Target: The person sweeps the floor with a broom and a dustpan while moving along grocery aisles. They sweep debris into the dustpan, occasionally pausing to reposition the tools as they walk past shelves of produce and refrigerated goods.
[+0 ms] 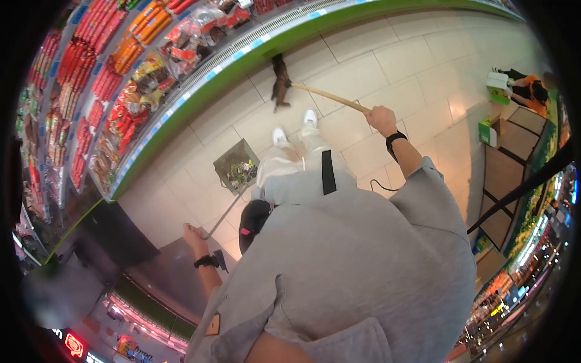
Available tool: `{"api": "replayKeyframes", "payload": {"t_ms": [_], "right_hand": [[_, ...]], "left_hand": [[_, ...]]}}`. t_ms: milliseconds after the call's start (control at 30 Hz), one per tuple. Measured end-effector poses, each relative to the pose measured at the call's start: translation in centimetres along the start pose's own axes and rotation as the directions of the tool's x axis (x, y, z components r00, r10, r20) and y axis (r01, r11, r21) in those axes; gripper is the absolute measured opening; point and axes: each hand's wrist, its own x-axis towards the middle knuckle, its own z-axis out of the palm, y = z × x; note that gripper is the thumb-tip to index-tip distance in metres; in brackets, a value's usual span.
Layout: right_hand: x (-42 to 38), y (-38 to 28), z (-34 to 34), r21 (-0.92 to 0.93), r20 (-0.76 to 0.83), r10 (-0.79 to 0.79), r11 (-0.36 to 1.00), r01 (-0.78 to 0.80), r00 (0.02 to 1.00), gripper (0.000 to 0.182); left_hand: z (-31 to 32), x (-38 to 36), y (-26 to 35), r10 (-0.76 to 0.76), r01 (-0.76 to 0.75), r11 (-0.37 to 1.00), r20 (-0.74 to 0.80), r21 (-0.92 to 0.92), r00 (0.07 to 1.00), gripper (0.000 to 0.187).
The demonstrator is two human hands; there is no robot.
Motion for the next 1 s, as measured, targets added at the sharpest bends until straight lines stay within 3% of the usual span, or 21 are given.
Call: {"api": "replayKeyframes", "payload": {"t_ms": [100,200,267,400,467,533,567,600,633,667,733,767,800,867,1000], "right_hand": [[-1.7,-1.4,-0.3,0.015,0.015,0.054,0.998,-0.054,0.998,0.054],[-1.8,-4.0,1.4,0.070,0.127,0.064,0.995,-0.073,0.990,0.059],[-1.1,-7.3,2.5,0.114,0.170,0.052,0.991,-0.072,0.984,0.062],[3.3,-11.7,4.2,0.113,0.145,0.109,0.986,-0.126,0.983,0.065],[5.9,-10.8,5.0,0.089,0.106,0.169,0.980,-0.178,0.980,0.066],[7.0,-8.4,6.7,0.090,0.163,0.100,0.989,-0.116,0.982,0.069],[6.6,-7.0,8.0,0.092,0.160,0.078,0.991,-0.094,0.984,0.070],[5.6,-5.4,9.0,0.094,0.163,0.051,0.993,-0.068,0.985,0.071],[3.9,-4.9,9.0,0.145,0.255,0.123,0.976,-0.164,0.959,0.071],[1.0,-4.1,9.6,0.183,0.359,0.189,0.946,-0.267,0.914,0.070],[-4.4,-3.2,11.5,0.203,0.478,0.311,0.871,-0.448,0.821,0.066],[-6.9,-3.3,11.1,0.253,0.476,0.353,0.823,-0.509,0.806,0.058],[-8.4,-2.9,10.8,0.243,0.483,0.371,0.813,-0.529,0.793,0.058],[-10.4,-2.0,9.8,0.403,0.558,0.325,0.698,-0.592,0.763,0.053],[-12.9,-2.4,9.9,0.497,0.537,0.353,0.601,-0.626,0.766,0.052]], "left_hand": [[0.5,3.1,-3.2,-0.016,0.013,0.999,0.099,0.034,0.995,0.037],[4.1,3.4,-3.3,-0.056,0.049,0.988,0.047,0.144,0.997,0.037],[5.1,5.2,-4.6,-0.112,0.103,0.992,0.124,0.077,0.986,0.036],[8.4,6.2,-6.5,-0.132,0.113,0.987,0.183,0.110,0.974,0.037],[11.5,7.9,-8.4,-0.119,0.092,0.989,0.250,0.114,0.961,0.038],[13.7,9.3,-9.7,0.036,-0.096,0.950,0.199,0.297,0.979,0.041],[15.1,10.0,-10.0,0.018,-0.085,0.955,0.228,0.285,0.974,0.041],[16.2,10.3,-10.1,0.101,-0.189,0.920,0.258,0.342,0.961,0.042],[17.2,10.7,-10.2,0.183,-0.294,0.870,0.293,0.396,0.938,0.043],[17.7,10.5,-10.8,0.156,-0.277,0.874,0.311,0.399,0.938,0.043],[18.0,11.1,-12.9,0.286,-0.425,0.786,0.345,0.449,0.894,0.043],[18.2,10.9,-13.1,0.271,-0.423,0.786,0.364,0.451,0.891,0.043],[18.4,10.6,-12.8,0.304,-0.451,0.766,0.359,0.458,0.882,0.042],[18.9,11.0,-12.7,0.320,-0.469,0.750,0.364,0.466,0.875,0.042],[19.3,12.0,-12.1,0.346,-0.506,0.732,0.390,0.456,0.853,0.043]]}}
